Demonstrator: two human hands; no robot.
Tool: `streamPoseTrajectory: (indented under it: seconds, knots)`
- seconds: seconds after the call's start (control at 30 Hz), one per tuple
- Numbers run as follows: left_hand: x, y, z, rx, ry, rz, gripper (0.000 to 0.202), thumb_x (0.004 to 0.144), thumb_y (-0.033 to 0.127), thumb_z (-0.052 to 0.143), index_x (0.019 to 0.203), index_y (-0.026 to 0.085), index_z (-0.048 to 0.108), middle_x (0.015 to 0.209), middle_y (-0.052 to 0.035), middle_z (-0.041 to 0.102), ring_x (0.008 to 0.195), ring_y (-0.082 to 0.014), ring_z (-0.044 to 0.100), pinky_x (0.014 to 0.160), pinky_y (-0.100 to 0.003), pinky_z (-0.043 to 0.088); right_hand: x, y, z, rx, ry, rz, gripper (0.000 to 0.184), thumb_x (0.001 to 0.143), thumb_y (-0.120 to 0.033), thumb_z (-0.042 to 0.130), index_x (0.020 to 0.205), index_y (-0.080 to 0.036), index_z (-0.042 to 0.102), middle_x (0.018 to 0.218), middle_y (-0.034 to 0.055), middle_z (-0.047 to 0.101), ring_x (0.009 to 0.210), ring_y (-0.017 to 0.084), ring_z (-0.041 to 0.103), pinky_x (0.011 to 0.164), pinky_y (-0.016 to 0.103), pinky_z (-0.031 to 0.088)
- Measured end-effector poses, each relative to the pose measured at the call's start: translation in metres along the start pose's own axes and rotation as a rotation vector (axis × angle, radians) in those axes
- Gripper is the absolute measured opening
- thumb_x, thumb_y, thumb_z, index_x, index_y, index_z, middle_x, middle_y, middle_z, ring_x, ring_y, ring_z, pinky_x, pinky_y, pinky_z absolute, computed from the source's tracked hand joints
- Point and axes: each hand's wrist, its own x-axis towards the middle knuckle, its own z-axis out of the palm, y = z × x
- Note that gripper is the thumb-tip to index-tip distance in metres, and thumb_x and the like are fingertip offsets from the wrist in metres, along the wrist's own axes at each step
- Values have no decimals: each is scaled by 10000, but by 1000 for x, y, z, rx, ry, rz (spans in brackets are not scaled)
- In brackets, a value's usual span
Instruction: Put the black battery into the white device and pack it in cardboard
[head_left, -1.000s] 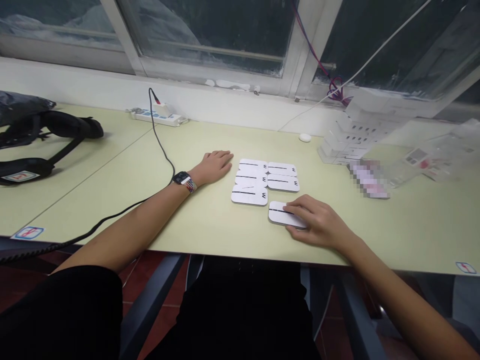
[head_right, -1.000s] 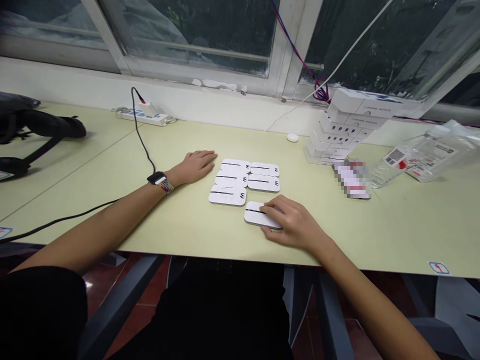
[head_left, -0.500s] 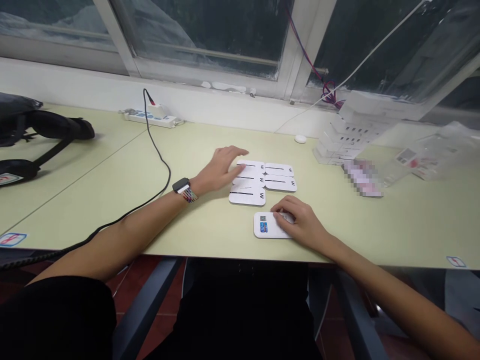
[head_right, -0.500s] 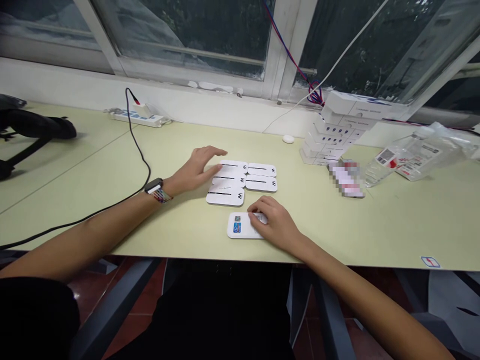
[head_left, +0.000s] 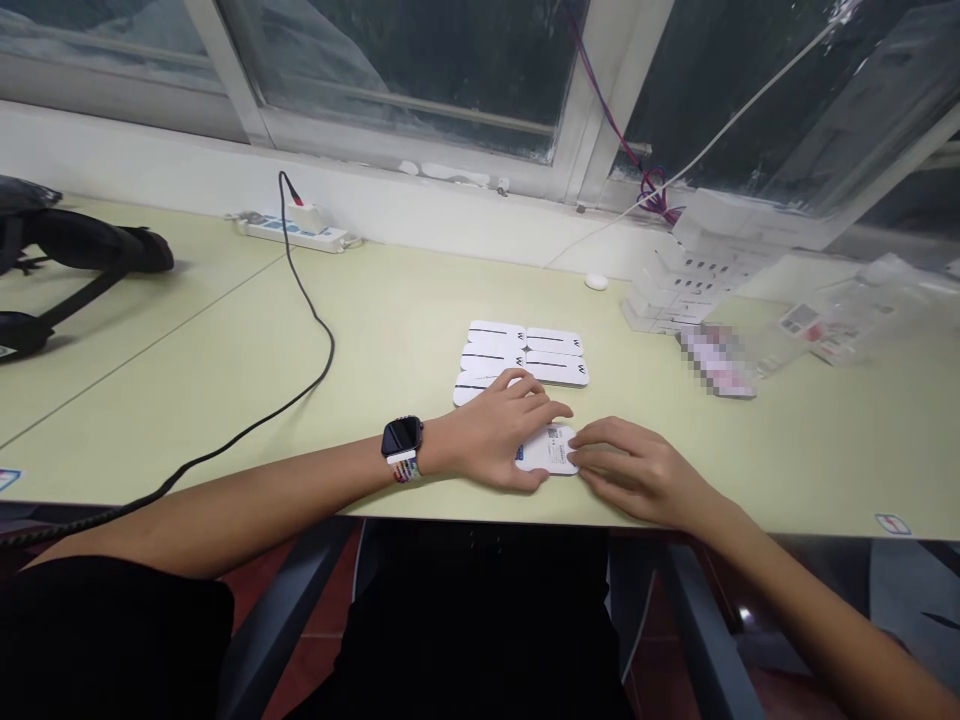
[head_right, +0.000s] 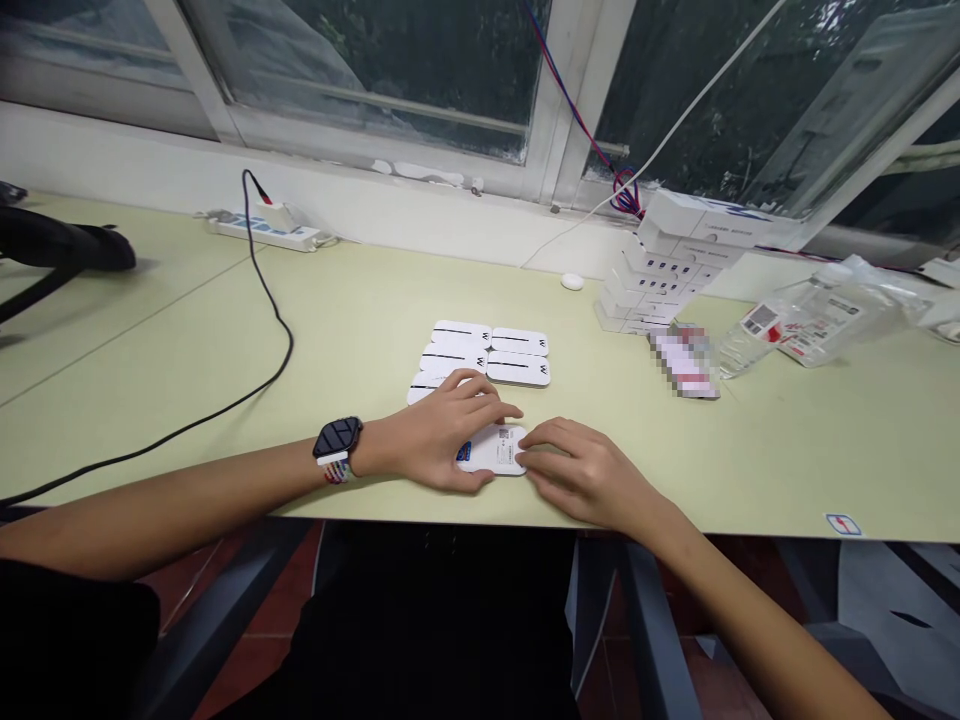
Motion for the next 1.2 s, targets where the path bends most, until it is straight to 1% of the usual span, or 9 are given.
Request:
streamPoseTrajectory:
  seconds: [0.2, 0.4, 0.5, 0.6, 0.73, 0.83, 0.93, 1.07, 1.2]
  knots:
    - [0, -2, -2, -18, -10, 4, 677, 848, 481, 747, 1443, 208, 576, 1227, -132, 737, 1175, -367, 628, 1170, -587, 391, 11, -2, -3, -151, -37, -146, 211, 1056, -129, 631, 1238, -198, 711, 1125, 126, 800, 1078, 274, 781, 928, 461, 689]
    - [3, 2, -1, -1, -52, -6, 674, 846, 463, 730, 1421, 140, 591, 1187, -152, 717, 1085, -353, 622, 1002, -503, 480, 15, -7, -10, -295, -116, -224, 199, 1088, -102, 568, 1217, -177, 701, 1070, 114, 805, 987, 238, 791, 836, 390, 692]
    - [4, 3, 0, -1, -61, 16, 678, 860, 453, 736, 1433, 130, 573, 1189, -152, 716, 1050, -340, 642, 986, -493, 486, 18, -8, -10, -399, -138, -328, 205, 1063, -43, 581, 1214, -105, 704, 1109, 149, 810, 1064, 275, 782, 904, 429, 695]
    - [4, 3, 0, -40, -65, 26, 667, 875, 417, 738, 1449, 136, 547, 1183, -138, 723, 1015, -316, 666, 990, -487, 481, 23, -10, -11, -492, -140, -403, 219, 1059, -29, 582, 1240, -38, 705, 1163, 181, 810, 1139, 306, 768, 966, 456, 688]
    - [2, 2, -1, -79, -60, -2, 773, 855, 389, 737, 1533, 127, 475, 1163, -139, 712, 1017, -321, 672, 994, -492, 485, 32, -15, -10, -579, -183, -455, 242, 1051, 2, 536, 1205, 4, 723, 1088, 192, 813, 1054, 308, 788, 847, 422, 703]
    - [3, 3, -2, -78, -86, -31, 820, 838, 388, 727, 1555, 105, 448, 1139, -146, 695, 1015, -334, 662, 984, -496, 489, 37, -19, -7, -628, -212, -461, 255, 1044, 9, 509, 1148, 1, 742, 1027, 189, 804, 968, 294, 788, 788, 402, 692]
    - [6, 4, -4, -92, -116, -66, 792, 801, 380, 738, 1494, 85, 492, 1108, -147, 688, 1012, -340, 657, 985, -493, 486, 40, -23, -4, -677, -240, -458, 284, 1035, 22, 474, 1078, -24, 751, 969, 176, 788, 882, 276, 766, 734, 394, 674]
    - [10, 4, -7, -158, -119, -131, 694, 755, 380, 744, 1369, 118, 556, 1065, -125, 681, 998, -337, 653, 972, -481, 486, 43, -26, -1, -709, -228, -448, 271, 991, 65, 488, 987, -35, 740, 897, 159, 758, 785, 254, 725, 643, 372, 632]
    - [12, 4, -8, -183, -136, -147, 656, 770, 378, 734, 1351, 134, 552, 1083, -126, 678, 1022, -339, 652, 996, -491, 474, 44, -26, 0, -716, -195, -451, 256, 990, 67, 497, 969, -41, 727, 845, 140, 730, 747, 244, 694, 608, 370, 602]
